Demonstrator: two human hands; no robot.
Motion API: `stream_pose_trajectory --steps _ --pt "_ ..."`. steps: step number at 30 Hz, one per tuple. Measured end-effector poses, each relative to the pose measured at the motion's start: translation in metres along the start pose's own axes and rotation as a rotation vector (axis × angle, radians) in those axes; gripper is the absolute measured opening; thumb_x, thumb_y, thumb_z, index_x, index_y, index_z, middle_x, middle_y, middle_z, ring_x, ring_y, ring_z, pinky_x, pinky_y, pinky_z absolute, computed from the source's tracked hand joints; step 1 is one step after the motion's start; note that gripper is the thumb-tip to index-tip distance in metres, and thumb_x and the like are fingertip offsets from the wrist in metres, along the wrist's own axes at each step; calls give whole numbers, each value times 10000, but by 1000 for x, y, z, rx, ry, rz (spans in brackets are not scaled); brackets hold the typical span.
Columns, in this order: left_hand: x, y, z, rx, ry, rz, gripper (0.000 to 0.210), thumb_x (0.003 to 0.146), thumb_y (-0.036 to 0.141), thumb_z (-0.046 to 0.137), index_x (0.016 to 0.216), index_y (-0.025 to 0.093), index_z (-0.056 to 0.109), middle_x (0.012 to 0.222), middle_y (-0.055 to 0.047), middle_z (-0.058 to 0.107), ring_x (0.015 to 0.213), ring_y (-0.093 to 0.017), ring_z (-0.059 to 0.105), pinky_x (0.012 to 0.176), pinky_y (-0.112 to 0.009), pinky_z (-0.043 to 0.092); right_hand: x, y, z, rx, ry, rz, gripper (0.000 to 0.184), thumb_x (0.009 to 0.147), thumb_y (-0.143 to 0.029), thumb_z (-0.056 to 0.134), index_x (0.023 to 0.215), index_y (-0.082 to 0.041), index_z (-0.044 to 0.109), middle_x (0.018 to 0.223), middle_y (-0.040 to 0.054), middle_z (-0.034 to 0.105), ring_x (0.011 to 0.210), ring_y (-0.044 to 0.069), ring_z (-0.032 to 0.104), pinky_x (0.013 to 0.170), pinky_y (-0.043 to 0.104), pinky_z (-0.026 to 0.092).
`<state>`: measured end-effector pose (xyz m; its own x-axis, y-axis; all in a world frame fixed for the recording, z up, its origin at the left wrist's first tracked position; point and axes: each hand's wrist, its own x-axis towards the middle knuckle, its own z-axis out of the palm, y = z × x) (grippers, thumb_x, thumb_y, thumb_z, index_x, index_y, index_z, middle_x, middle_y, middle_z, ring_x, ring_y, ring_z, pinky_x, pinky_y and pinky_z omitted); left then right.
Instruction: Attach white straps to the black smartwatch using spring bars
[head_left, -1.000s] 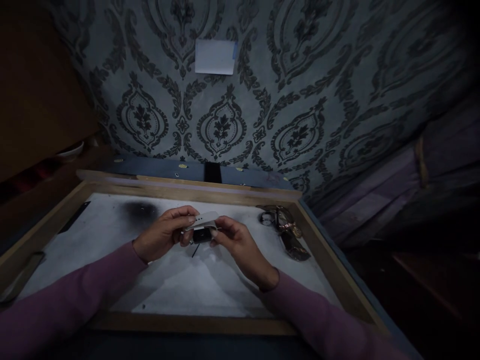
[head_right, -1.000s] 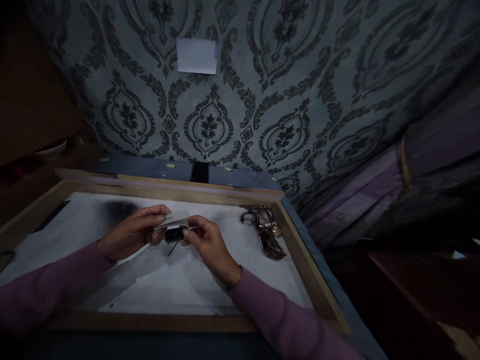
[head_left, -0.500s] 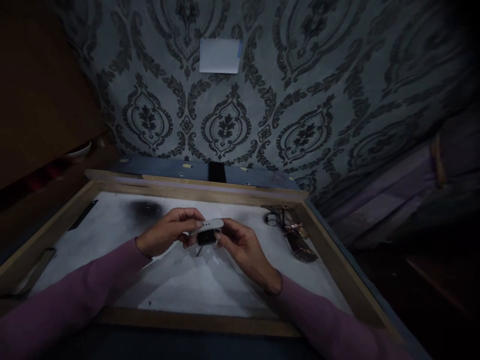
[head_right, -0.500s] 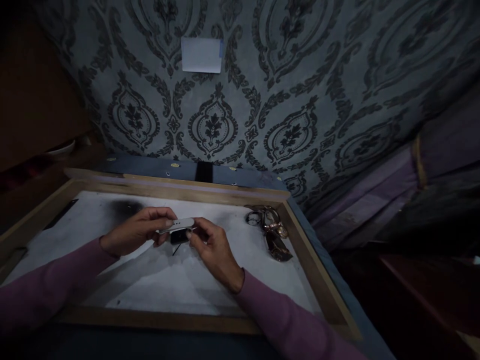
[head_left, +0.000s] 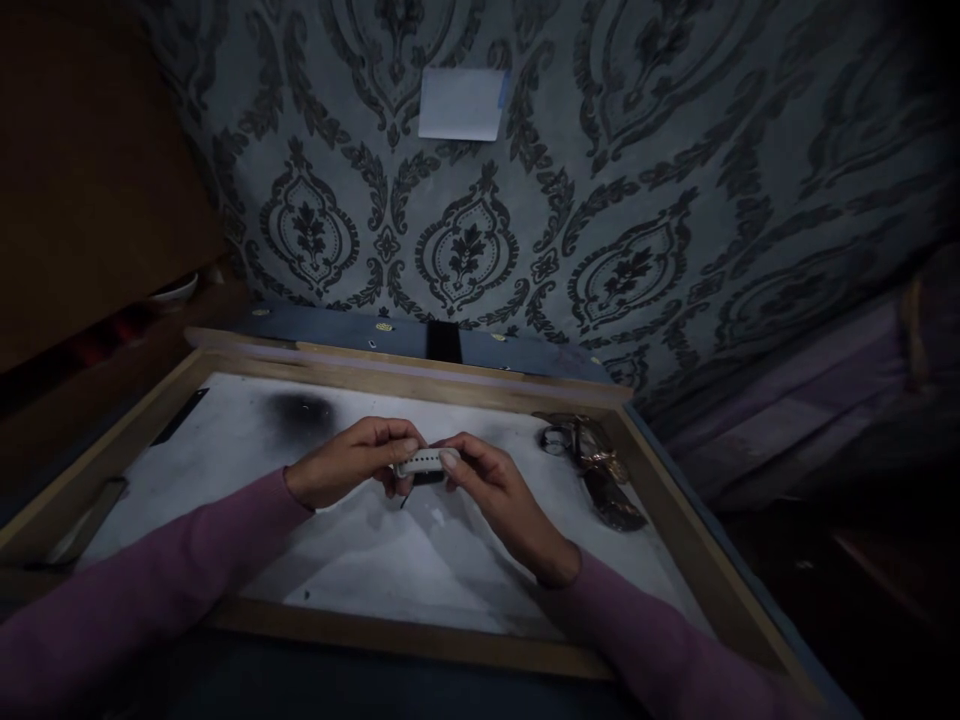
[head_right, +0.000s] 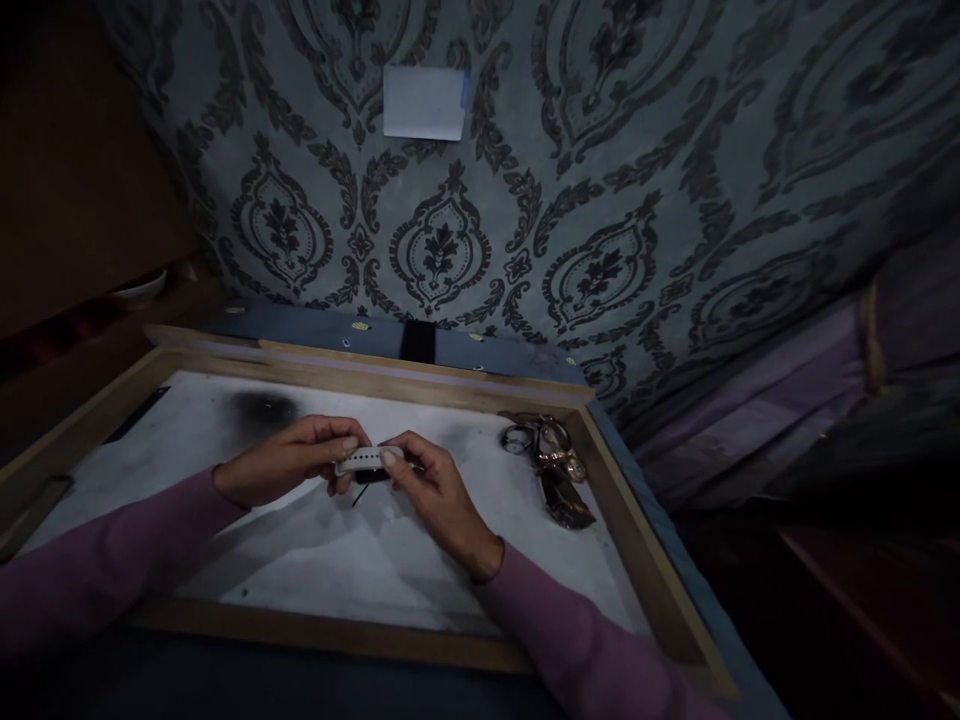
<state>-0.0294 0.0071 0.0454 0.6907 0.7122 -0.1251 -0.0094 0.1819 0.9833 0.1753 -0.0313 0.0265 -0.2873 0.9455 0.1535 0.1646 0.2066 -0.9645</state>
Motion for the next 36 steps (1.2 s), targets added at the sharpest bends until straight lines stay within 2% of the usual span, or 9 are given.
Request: stream_pose_trajectory --steps 6,8,11,13,16,21,28,32,36 --pt "0 -4 1 56 -50 -68 389 795 511 739 838 145 616 646 -7 632 560 -100 533 497 -194 387 -6 -2 5 -210 12 -132 198 954 -369 563 951 -196 661 958 63 649 893 190 617 722 299 485" --pt "0 -2 0 -22 -31 -48 384 781 498 758 820 145 612 623 0 625 541 -92 520 497 -192 386 -6 -3 5 -155 43 -132 194 924 -377 615 1012 -207 648 974 56 647 897 187 619 731 300 503" --pt "-1 3 -2 -164 27 -1 375 755 463 799 810 146 608 616 10 611 544 -89 528 509 -191 405 -5 -2 4 13 93 -91 347 833 -376 736 1130 -233 628 1091 63 640 950 192 620 761 307 535" --pt "-2 7 -3 -222 46 13 370 744 441 818 808 143 609 603 18 596 533 -83 521 506 -188 408 -3 -1 2 96 98 -74 346 823 -357 747 1133 -241 646 1117 61 632 938 183 621 787 315 539" --pt "-2 9 -1 -267 49 7 370 730 430 830 794 139 610 583 22 583 507 -73 497 493 -184 405 -2 1 1 163 99 -60 261 839 -353 730 1070 -236 691 1075 49 640 871 161 622 778 306 531" --pt "-1 8 2 -308 116 -17 353 705 410 835 769 148 608 522 46 527 466 -61 430 469 -181 381 -1 1 1 236 135 -48 236 809 -342 764 1015 -233 720 999 32 652 814 143 608 733 279 520" --pt "1 7 3 -166 120 -82 396 665 460 827 686 165 563 448 74 448 415 -51 351 427 -177 352 -5 -6 3 40 126 -156 174 831 -278 733 999 -232 743 911 28 647 731 140 586 663 276 501" --pt "2 6 4 -63 130 -79 385 651 453 812 659 168 553 433 89 408 398 -48 326 403 -177 347 -8 -6 5 -52 130 -180 192 832 -234 726 1022 -210 740 759 -4 622 651 129 552 635 266 474" --pt "2 6 4 8 143 -103 382 637 443 795 641 168 529 488 77 443 404 -45 355 394 -175 332 -11 -2 6 -130 119 -187 206 848 -248 710 1046 -198 739 695 -12 618 619 134 549 615 267 480"
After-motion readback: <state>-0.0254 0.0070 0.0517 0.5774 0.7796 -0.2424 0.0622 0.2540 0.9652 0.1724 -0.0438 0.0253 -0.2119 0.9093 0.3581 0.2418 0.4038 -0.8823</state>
